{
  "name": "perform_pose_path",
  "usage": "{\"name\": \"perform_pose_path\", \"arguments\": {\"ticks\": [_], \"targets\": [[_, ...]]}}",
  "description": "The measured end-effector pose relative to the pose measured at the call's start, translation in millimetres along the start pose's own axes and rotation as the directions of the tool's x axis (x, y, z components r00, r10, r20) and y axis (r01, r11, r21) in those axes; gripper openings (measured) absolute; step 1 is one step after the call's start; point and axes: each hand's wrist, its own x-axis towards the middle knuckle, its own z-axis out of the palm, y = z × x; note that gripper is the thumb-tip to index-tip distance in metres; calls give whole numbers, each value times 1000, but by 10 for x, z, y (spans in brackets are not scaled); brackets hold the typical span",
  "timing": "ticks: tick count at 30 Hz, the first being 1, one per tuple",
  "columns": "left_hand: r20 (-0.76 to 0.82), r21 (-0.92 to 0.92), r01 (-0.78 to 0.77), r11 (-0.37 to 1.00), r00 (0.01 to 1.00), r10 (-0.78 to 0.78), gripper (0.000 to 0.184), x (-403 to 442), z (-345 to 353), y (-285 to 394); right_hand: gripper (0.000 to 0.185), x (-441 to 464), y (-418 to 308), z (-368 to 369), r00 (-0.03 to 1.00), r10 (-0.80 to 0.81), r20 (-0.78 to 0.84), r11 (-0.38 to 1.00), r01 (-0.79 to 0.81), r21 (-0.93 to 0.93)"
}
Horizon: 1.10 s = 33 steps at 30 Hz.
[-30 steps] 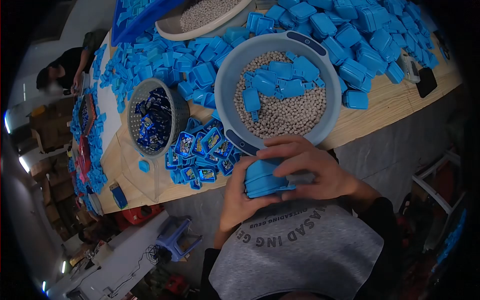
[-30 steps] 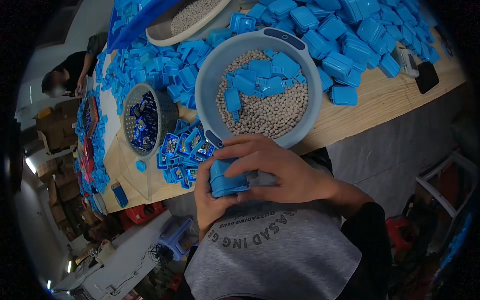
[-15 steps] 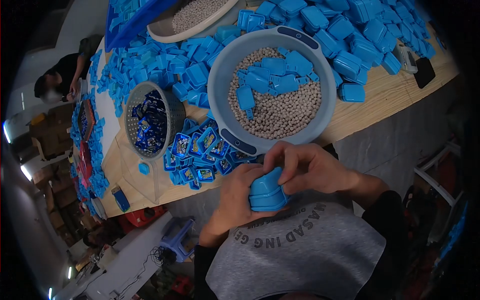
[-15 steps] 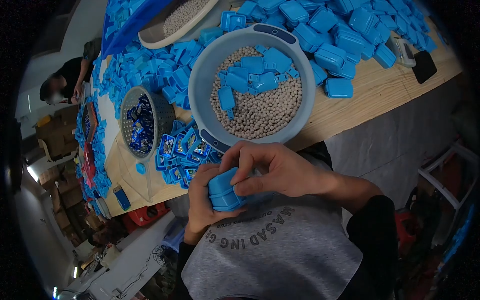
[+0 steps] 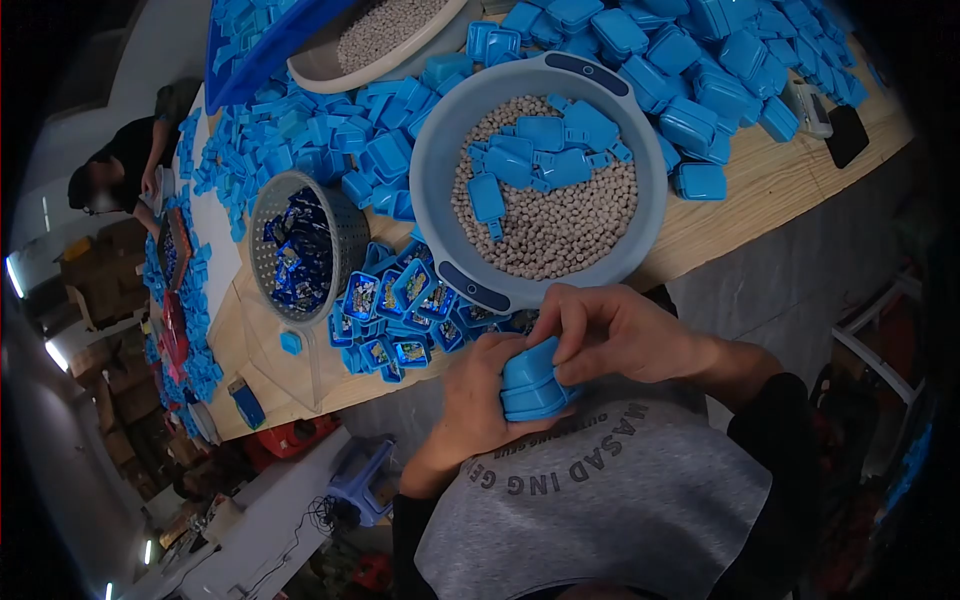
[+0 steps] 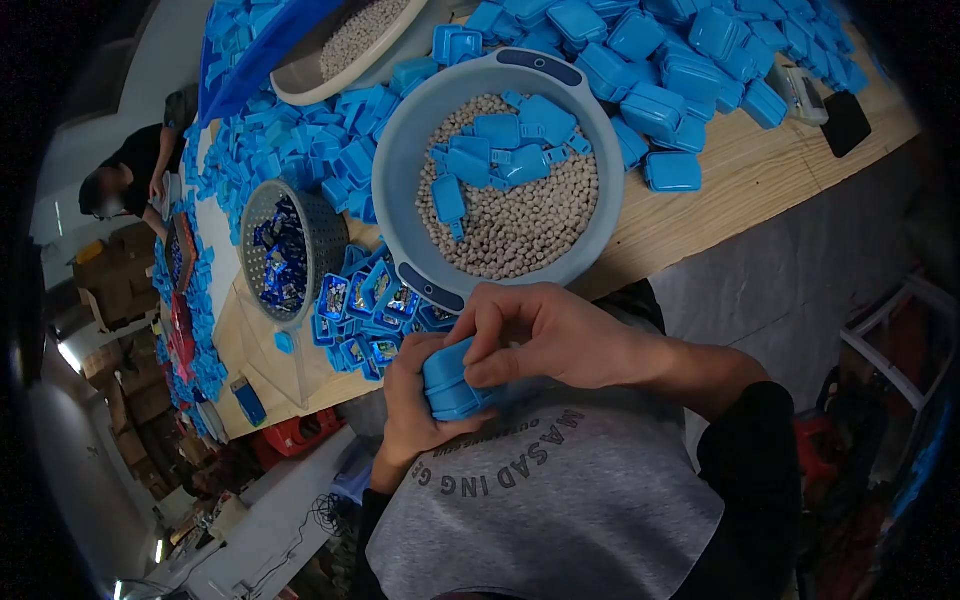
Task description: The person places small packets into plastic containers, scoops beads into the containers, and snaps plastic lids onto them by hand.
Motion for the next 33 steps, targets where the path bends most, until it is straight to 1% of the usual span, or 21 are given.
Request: {"name": "perform_pose_path", "arguments": {"ticks": [3, 6, 9, 11, 14, 17, 18, 20, 21, 23, 24, 26, 27, 29, 30, 33], "targets": [[5, 49, 40, 998, 999, -40, 71, 20, -33, 30, 14, 24, 69, -17, 999, -53, 4, 998, 53, 45], [16, 94, 44, 995, 999, -46, 70, 71, -70, 74, 14, 39, 60, -28, 998, -53, -19, 998, 54, 35], [37, 104, 6, 995, 999, -10, 71, 60, -34, 45, 14, 4, 23, -87, 999, -21, 27, 997, 22, -72], [44, 110, -36, 993, 999, 32, 72, 73, -17, 45, 14, -13, -14, -92, 999, 12, 32, 999, -10, -46], [36, 169, -43, 985, 999, 37, 68, 112, -15, 57, 12, -10, -62, -93, 999, 37, 21, 999, -37, -6], [40, 105, 73, 992, 996, -78, 67, 111, -21, 90, 13, 30, -36, -116, 997, 62, -38, 998, -61, 12], [9, 185, 80, 980, 997, -83, 66, 135, -28, 100, 13, 48, -16, -119, 996, 68, -64, 998, -67, 13], [-62, 344, 93, 934, 995, -77, 64, 223, -53, 104, 14, 83, 0, -95, 990, 26, -139, 999, -20, 45], [-57, 314, 120, 942, 993, -108, 64, 222, -50, 84, 15, 102, 10, -80, 984, 8, -175, 998, 3, 58], [-44, 252, 182, 950, 983, -177, 63, 175, -18, 13, 19, 139, 86, -54, 976, -134, -170, 982, 107, -157], [-75, 198, 199, 960, 979, -187, 64, 153, -7, 2, 20, 152, 116, -41, 966, -203, -160, 953, 158, -259], [-133, 88, 218, 972, 970, -205, 64, 112, 12, -18, 24, 180, 79, -21, 965, -224, -140, 964, 198, -177], [-205, -50, 256, 965, 944, -260, 68, 70, 25, -61, 25, 188, 58, -17, 963, -235, -131, 967, 217, -136], [-317, -330, 284, 900, 865, -389, 75, -22, 48, -141, 31, 173, 39, -34, 936, -333, -112, 882, 267, -387], [-329, -583, 273, 765, 782, -530, 74, -2, 60, -68, 34, 173, 26, -37, 921, -378, -91, 815, 284, -505], [-320, -763, 149, 629, 758, -568, 75, -64, 136, -261, 44, 143, 35, 86, 925, -377, -35, 693, 257, -673]]}}
